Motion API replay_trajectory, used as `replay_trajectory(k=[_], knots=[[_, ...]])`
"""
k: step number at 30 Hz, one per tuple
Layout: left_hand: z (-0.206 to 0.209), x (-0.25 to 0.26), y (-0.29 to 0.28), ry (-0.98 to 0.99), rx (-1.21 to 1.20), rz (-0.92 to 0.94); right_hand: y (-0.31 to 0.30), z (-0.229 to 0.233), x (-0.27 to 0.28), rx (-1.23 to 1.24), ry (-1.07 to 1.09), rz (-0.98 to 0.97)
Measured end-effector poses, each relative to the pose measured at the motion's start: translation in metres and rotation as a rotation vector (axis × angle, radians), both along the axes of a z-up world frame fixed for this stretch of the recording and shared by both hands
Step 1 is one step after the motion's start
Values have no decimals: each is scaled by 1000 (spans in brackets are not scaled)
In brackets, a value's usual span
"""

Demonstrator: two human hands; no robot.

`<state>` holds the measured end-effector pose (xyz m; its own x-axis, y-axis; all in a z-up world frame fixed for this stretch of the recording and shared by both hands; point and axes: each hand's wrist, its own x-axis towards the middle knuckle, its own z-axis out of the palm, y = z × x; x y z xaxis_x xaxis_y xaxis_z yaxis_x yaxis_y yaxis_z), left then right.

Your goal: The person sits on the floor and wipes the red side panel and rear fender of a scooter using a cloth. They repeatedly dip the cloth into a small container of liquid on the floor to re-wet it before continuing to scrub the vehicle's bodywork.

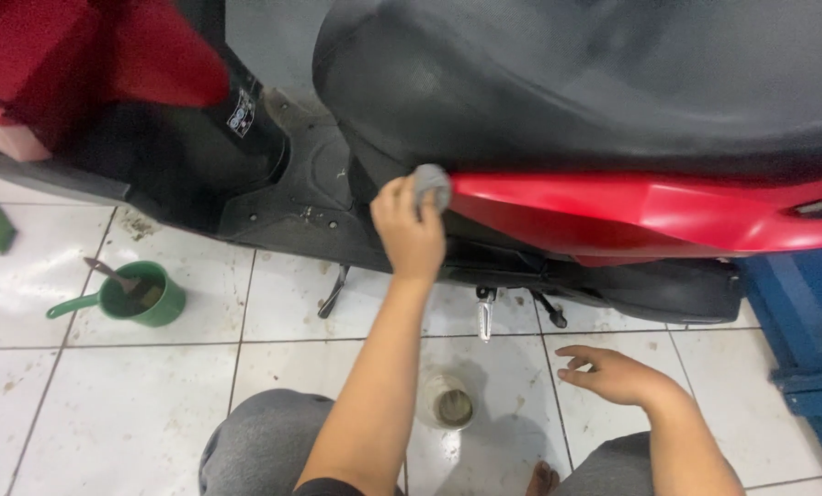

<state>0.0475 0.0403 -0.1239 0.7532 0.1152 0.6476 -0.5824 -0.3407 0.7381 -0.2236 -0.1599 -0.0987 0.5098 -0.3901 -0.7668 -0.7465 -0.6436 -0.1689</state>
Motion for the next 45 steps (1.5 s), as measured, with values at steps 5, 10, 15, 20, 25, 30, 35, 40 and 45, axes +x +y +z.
replay_trajectory(k=[5, 10, 15, 20, 25, 30, 35, 40, 45], knots=[[9, -15, -33, -152, -146, -22, 33, 35, 11, -18, -136, 85], [24, -29, -18, -231, 16, -125, 35, 18, 23, -3, -121, 129], [-27, 28, 15, 89, -108, 115, 39, 23, 28, -8, -127, 153], [-2, -8, -12, -28, -246, 21, 56, 44, 35, 12, -143, 133], [-9, -19, -29, -214, -149, -158, 47, 23, 38, 22, -134, 161], [-3, 4, 2, 132, -346, -45, 43, 24, 34, 5, -143, 151], [3, -19, -19, -139, -212, -21, 47, 29, 27, 24, -130, 143], [-11, -4, -9, -225, -167, -120, 50, 31, 26, -8, -99, 159], [-10, 8, -2, -99, -267, -9, 59, 47, 28, -1, -113, 132]])
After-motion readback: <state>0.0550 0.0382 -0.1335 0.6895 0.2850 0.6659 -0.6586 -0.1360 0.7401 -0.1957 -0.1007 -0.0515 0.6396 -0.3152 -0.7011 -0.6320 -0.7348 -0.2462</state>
